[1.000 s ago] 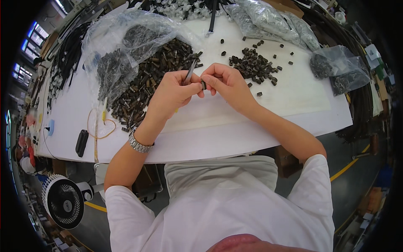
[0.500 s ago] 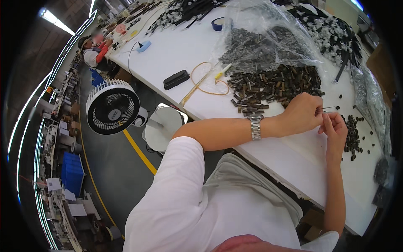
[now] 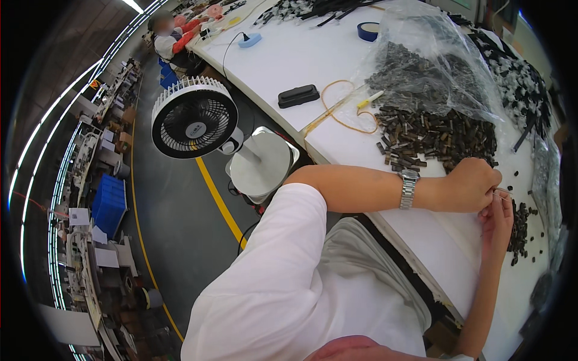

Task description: The person assembles small hardware components by picking them up from a pile, inserting parts into each piece using tweezers, and placing the finished pieces onto the table.

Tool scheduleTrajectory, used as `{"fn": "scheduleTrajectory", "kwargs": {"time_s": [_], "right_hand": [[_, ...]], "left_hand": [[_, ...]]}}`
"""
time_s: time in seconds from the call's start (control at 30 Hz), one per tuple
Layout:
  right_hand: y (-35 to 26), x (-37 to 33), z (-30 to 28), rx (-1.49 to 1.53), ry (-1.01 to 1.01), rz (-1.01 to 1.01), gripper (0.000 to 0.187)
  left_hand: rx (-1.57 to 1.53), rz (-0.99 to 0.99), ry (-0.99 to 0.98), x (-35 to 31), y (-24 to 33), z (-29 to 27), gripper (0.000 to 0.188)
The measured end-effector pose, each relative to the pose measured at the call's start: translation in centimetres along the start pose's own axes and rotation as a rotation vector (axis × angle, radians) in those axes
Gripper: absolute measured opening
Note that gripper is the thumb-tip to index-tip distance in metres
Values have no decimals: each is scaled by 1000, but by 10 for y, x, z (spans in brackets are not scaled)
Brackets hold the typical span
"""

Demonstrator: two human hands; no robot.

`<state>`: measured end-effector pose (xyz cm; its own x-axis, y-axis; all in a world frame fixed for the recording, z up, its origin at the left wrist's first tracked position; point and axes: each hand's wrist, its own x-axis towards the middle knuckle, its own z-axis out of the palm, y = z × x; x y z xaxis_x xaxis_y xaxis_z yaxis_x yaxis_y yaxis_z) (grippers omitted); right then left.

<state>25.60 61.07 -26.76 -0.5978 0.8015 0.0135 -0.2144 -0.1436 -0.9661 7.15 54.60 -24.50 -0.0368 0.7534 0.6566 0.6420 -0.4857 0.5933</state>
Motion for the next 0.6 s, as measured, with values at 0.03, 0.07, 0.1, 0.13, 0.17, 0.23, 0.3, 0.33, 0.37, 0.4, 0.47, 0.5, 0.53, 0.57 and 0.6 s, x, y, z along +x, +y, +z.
{"fn": "scheduleTrajectory", "kwargs": {"time_s": [0.03,0.07,0.1,0.13,0.17,0.23,0.3,0.33,0.37,0.4,0.47,0.5,0.53,0.57,0.6], "right_hand": [[2,-1,1,-3,-4,2,17],[-5,-6,17,86,94,36,18],[-9,-8,27,175,187,68,20],[-9,-8,23,173,188,70,20],[-7,-7,16,183,101,78,23],[-1,-4,-7,184,34,75,25],[10,6,-28,140,11,126,24],[10,6,-30,140,16,126,24],[9,6,-30,79,24,100,23],[7,5,-25,19,27,76,23],[1,1,-14,-69,74,50,22],[-2,-1,-7,-160,117,23,23],[-3,-4,0,-161,122,23,23],[-4,-6,7,-166,151,-12,24],[-5,-8,11,-174,188,-50,25]], "left_hand": [[1,-2,4,-1,0,-1,12],[22,38,1,1,-1,1,12],[49,79,0,1,-2,0,11],[46,77,1,2,-3,-2,11],[107,86,-31,1,-5,-4,11],[149,110,-67,-1,-2,-3,11],[245,240,-117,-4,1,-1,14],[241,241,-119,-3,2,-3,14],[249,239,-139,-2,2,-6,15],[261,235,-159,-2,2,-9,17],[275,213,-175,-3,1,-10,18],[291,191,-187,-3,1,-11,20],[286,193,-189,-3,3,-11,20],[296,203,-185,-4,5,-12,20],[299,217,-181,-2,5,-11,21]]}}
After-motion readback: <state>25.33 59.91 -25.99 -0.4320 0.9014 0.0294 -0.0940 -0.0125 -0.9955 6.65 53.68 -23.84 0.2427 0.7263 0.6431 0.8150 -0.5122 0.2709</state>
